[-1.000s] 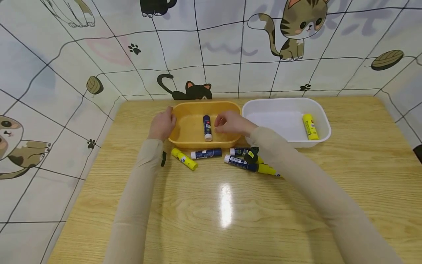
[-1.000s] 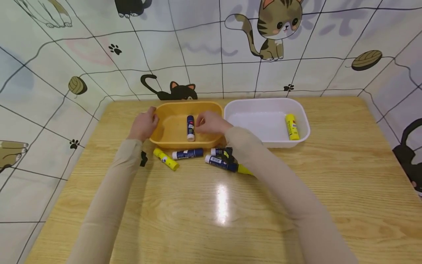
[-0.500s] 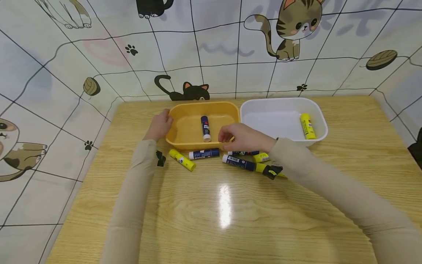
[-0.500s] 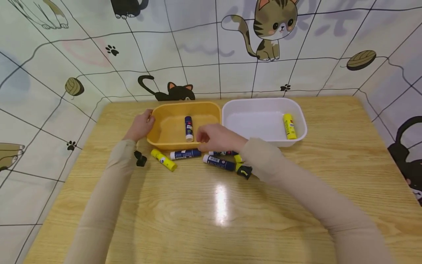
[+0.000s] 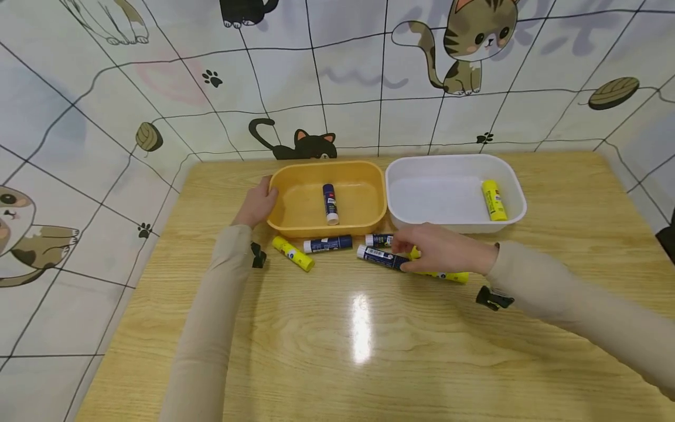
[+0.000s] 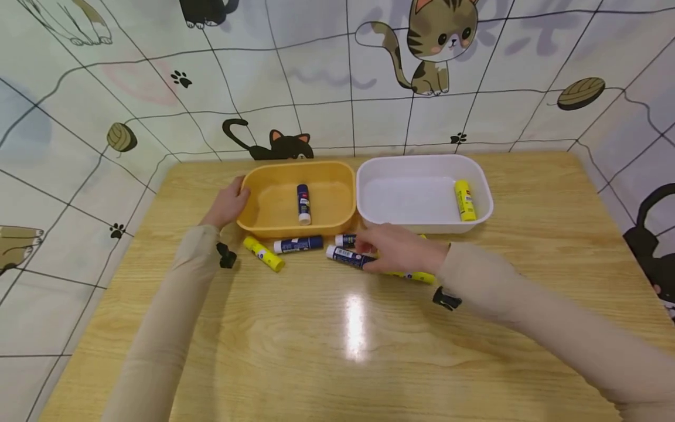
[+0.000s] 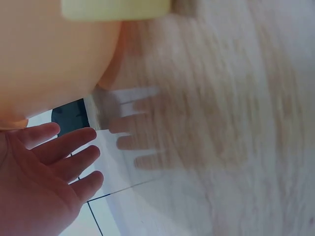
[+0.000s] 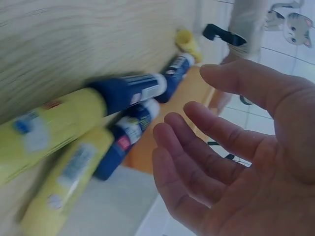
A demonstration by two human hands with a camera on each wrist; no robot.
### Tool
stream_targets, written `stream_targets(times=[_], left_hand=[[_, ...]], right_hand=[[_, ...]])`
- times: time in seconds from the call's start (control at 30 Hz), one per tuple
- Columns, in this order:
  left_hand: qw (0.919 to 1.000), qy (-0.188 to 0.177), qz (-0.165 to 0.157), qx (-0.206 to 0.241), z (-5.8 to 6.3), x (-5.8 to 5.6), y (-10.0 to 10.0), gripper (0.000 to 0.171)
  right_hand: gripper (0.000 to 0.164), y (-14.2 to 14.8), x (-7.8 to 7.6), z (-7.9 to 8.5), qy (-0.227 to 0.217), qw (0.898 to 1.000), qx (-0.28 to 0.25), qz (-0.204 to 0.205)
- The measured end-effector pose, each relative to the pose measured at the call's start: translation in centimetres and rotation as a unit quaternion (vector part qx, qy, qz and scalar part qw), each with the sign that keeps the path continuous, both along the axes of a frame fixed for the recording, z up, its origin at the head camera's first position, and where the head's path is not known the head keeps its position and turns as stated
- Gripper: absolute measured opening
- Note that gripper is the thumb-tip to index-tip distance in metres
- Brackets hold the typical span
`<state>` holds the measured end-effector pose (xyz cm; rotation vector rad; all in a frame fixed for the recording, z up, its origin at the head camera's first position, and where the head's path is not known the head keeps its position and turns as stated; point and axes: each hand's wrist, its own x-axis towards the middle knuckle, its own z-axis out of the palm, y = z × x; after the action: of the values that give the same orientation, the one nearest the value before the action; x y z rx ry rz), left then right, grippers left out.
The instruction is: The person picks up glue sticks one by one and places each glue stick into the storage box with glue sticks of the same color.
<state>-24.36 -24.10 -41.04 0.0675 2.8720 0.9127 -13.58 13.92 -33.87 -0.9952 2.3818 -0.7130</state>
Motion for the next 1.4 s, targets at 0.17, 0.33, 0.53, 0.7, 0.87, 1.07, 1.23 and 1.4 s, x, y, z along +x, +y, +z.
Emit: stream_targets(times=[0.17, 0.33, 0.53, 0.7, 0.87, 1.07, 1.23, 1.4], left_hand=[[1.0, 0.007, 0.005, -0.003, -0.2, -0.2, 0.1, 0.052], [0.9999, 0.005, 0.009, 0.002, -0.4, -0.3, 0.3, 0.05], [0.9998, 0.009, 0.011, 0.011, -0.3, -0.4, 0.2, 0.048], [0.9998, 0.01, 0.013, 0.009, -0.5, -0.3, 0.0, 0.047], [0.9996, 0.01, 0.018, 0.019, -0.4, 0.0, 0.0, 0.044], [0.9995, 0.018, 0.015, 0.023, -0.2, 0.2, 0.1, 0.041], [0.9996, 0.017, 0.013, 0.021, -0.2, 0.3, 0.1, 0.039], [0.9997, 0.011, 0.017, 0.011, -0.3, 0.3, 0.1, 0.038]], right_hand=[[0.023, 2.0, 0.8, -0.6, 0.025, 0.999, 0.046, -0.005], [0.032, 3.4, 2.2, -2.2, 0.086, 0.99, 0.107, -0.021], [0.039, 4.5, 3.8, -4.0, 0.224, 0.968, 0.111, -0.037], [0.036, 4.9, 4.1, -4.7, 0.243, 0.962, 0.118, -0.048], [0.035, 4.7, 4.1, -5.2, 0.24, 0.959, 0.138, -0.053], [0.035, 4.2, 4.2, -5.8, 0.234, 0.962, 0.125, -0.067], [0.034, 3.7, 4.4, -6.2, 0.252, 0.96, 0.104, -0.07], [0.032, 3.3, 4.5, -6.5, 0.257, 0.959, 0.102, -0.068]])
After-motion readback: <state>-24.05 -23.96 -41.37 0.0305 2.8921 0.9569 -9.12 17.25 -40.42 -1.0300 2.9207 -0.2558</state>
